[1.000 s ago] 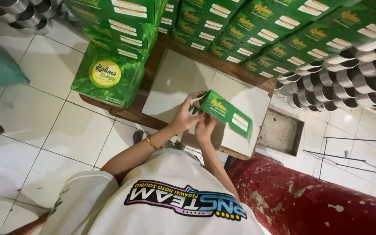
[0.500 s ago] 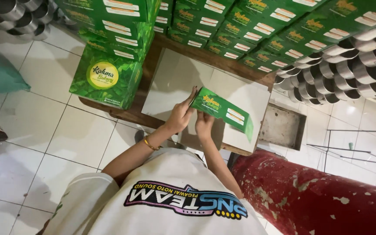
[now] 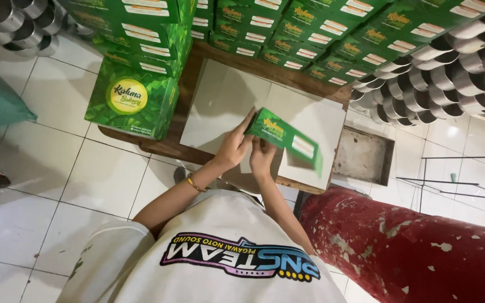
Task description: Assembling flat-packed cardboard into cake boxes by folding.
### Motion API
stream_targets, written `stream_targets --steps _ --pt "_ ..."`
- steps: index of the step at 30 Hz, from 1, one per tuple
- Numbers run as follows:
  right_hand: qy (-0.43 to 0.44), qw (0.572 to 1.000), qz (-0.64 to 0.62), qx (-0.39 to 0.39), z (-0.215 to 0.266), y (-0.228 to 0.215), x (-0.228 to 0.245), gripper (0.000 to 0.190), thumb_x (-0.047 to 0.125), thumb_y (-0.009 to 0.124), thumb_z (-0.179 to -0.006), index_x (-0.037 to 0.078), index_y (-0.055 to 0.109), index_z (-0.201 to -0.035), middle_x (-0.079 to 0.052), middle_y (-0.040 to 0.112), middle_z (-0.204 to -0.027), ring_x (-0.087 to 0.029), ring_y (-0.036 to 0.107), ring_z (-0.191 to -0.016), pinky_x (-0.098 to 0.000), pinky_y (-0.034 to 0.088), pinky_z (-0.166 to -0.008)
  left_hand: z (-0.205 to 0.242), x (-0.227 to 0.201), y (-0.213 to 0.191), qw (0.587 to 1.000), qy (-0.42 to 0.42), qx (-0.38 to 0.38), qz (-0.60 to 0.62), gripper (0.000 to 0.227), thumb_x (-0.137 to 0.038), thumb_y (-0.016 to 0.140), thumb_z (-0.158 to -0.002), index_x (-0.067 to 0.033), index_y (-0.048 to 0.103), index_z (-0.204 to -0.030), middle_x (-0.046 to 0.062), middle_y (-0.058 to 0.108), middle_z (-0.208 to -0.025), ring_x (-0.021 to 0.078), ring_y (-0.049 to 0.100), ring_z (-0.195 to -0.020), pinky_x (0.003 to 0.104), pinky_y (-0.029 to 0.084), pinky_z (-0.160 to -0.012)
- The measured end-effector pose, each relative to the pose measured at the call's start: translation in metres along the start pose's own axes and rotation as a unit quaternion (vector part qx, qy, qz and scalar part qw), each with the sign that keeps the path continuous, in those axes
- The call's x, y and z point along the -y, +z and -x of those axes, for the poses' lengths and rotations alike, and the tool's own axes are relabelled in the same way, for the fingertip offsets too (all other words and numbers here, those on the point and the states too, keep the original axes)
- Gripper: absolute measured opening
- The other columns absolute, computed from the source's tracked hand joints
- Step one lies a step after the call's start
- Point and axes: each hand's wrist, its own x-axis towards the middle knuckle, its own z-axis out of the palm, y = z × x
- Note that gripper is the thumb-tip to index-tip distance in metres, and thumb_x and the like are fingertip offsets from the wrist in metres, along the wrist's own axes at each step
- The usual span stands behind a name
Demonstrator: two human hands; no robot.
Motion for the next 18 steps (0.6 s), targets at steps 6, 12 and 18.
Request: stream_targets --steps 6,12,18 --pt "0.005 0.998 0.027 -0.053 0.006 0.008 0.011 0.014 0.001 0.061 -0.104 -0.007 0.068 -0.113 -0.015 0.073 -0.106 -0.02 0.069 -0.098 -0.0359 0.057 -0.089 0.008 0.014 0.002 0.999 0.002 -0.02 -0.048 0.073 0.007 0.051 -0.094 -0.0102 0.03 -0.162 0.027 0.057 -0.144 0.0456 0.06 -0.125 0.046 0.054 -0.101" --pt "0.036 0.989 0.146 0.013 0.004 0.003 0.028 0.017 0.004 0.058 -0.105 -0.006 0.067 -0.116 -0.014 0.073 -0.112 -0.02 0.068 -0.101 -0.0328 0.054 -0.089 0.006 0.001 -0.018 0.998 -0.011 0.033 -0.061 0.072 0.008 0.051 -0.092 -0.0111 0.039 -0.161 0.029 0.066 -0.125 0.0463 0.068 -0.105 0.046 0.059 -0.091" --pt "0.165 0.984 0.035 0.052 -0.003 -0.021 0.035 0.029 0.009 0.063 -0.096 -0.002 0.061 -0.123 -0.015 0.072 -0.114 -0.025 0.073 -0.097 -0.0401 0.062 -0.083 0.014 0.054 -0.015 0.982 0.041 -0.004 -0.182 0.064 0.007 0.057 -0.086 -0.0037 0.046 -0.149 0.029 0.069 -0.119 0.0421 0.071 -0.092 0.045 0.059 -0.081"
